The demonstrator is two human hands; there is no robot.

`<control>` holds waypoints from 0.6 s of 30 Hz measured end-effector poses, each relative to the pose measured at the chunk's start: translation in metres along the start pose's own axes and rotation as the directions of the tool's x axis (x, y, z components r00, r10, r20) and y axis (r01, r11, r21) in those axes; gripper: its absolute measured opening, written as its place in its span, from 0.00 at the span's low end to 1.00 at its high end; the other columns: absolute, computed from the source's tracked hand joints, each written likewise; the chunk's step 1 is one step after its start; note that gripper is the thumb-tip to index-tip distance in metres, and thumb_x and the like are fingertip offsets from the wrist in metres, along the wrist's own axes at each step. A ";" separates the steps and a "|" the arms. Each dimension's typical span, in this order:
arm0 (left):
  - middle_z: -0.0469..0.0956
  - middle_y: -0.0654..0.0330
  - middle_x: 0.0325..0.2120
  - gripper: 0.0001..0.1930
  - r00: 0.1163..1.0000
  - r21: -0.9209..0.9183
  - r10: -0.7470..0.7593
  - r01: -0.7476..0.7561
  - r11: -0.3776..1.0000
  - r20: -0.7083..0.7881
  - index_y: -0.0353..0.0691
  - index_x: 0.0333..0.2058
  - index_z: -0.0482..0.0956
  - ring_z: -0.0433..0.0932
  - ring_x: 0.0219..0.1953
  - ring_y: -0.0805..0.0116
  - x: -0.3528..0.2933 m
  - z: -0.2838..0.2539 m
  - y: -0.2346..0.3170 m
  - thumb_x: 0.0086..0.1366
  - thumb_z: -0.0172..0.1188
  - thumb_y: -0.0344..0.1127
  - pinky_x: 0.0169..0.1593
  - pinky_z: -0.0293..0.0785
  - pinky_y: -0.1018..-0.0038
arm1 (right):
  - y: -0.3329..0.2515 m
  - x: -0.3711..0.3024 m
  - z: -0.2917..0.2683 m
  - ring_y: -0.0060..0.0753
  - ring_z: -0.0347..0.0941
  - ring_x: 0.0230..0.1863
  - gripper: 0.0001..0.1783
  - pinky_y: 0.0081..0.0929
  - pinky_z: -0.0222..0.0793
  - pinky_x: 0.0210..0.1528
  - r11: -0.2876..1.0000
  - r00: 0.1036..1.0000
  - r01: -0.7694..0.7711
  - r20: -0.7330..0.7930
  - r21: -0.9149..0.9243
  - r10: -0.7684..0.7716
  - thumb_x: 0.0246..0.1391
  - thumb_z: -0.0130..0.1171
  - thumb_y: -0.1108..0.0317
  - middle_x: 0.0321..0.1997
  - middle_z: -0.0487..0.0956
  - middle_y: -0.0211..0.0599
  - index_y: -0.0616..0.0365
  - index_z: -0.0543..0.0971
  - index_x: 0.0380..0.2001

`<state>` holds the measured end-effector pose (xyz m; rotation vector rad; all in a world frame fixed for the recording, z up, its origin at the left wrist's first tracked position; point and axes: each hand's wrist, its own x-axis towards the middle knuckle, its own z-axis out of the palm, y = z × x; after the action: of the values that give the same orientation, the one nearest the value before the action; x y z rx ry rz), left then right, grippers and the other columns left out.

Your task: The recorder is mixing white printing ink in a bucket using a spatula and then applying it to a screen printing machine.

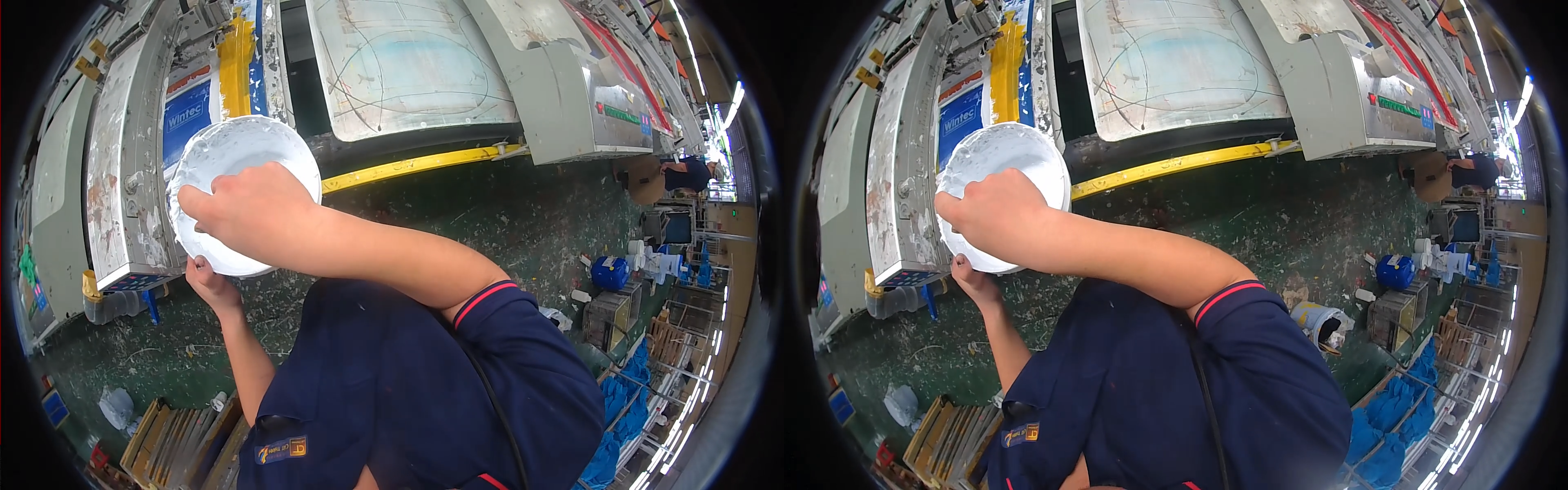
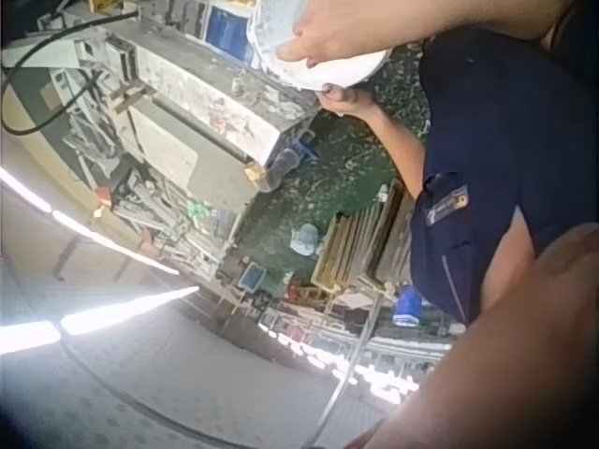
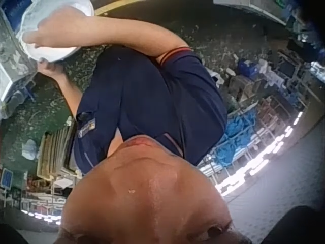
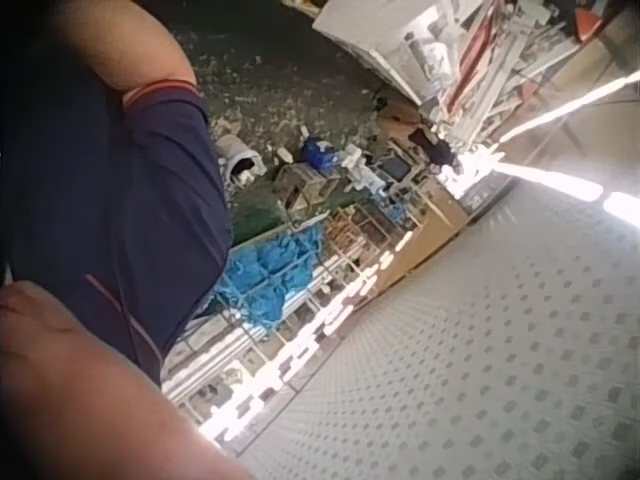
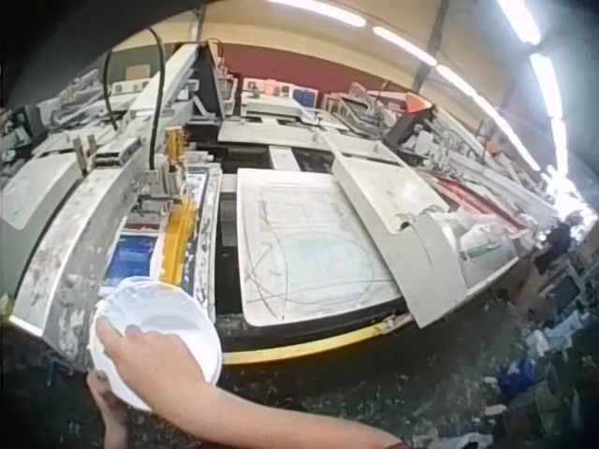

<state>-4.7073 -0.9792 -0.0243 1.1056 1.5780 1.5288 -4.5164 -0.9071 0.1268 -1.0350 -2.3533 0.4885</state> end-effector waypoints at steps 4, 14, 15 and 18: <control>0.79 0.54 0.37 0.30 1.000 -0.087 -0.017 0.015 0.996 -0.025 0.26 0.40 0.74 0.78 0.39 0.66 -0.001 0.004 0.002 0.67 0.43 0.55 0.43 0.71 0.69 | 0.000 0.001 0.004 0.44 0.79 0.22 0.10 0.39 0.71 0.21 1.000 0.999 0.014 -0.042 0.006 -0.014 0.54 0.58 0.60 0.21 0.80 0.39 0.53 0.74 0.34; 0.79 0.53 0.39 0.30 0.999 -0.117 -0.023 0.020 0.993 -0.027 0.26 0.43 0.73 0.79 0.41 0.66 -0.001 0.003 0.001 0.66 0.44 0.55 0.44 0.73 0.68 | 0.002 0.000 0.002 0.43 0.80 0.23 0.09 0.39 0.71 0.22 1.000 0.999 0.014 -0.037 0.025 -0.013 0.55 0.57 0.61 0.21 0.80 0.39 0.53 0.74 0.34; 0.79 0.53 0.39 0.30 0.999 -0.117 -0.023 0.020 0.993 -0.025 0.26 0.43 0.73 0.79 0.41 0.66 -0.001 0.001 -0.001 0.66 0.44 0.55 0.44 0.73 0.68 | 0.002 0.000 0.002 0.43 0.80 0.23 0.09 0.39 0.71 0.22 1.000 0.999 0.012 -0.038 0.025 -0.011 0.55 0.57 0.61 0.21 0.80 0.39 0.53 0.74 0.34; 0.77 0.47 0.47 0.40 0.999 -0.042 -0.017 0.019 0.999 0.043 0.21 0.53 0.68 0.78 0.48 0.61 0.001 -0.007 -0.006 0.67 0.43 0.62 0.51 0.72 0.67 | 0.000 0.000 0.000 0.43 0.80 0.23 0.08 0.39 0.71 0.23 1.000 1.000 -0.002 -0.020 0.024 0.003 0.55 0.56 0.62 0.22 0.81 0.40 0.53 0.74 0.34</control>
<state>-4.7146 -0.9810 -0.0295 1.0909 1.5168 1.5106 -4.5162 -0.9073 0.1261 -1.0273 -2.3233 0.5041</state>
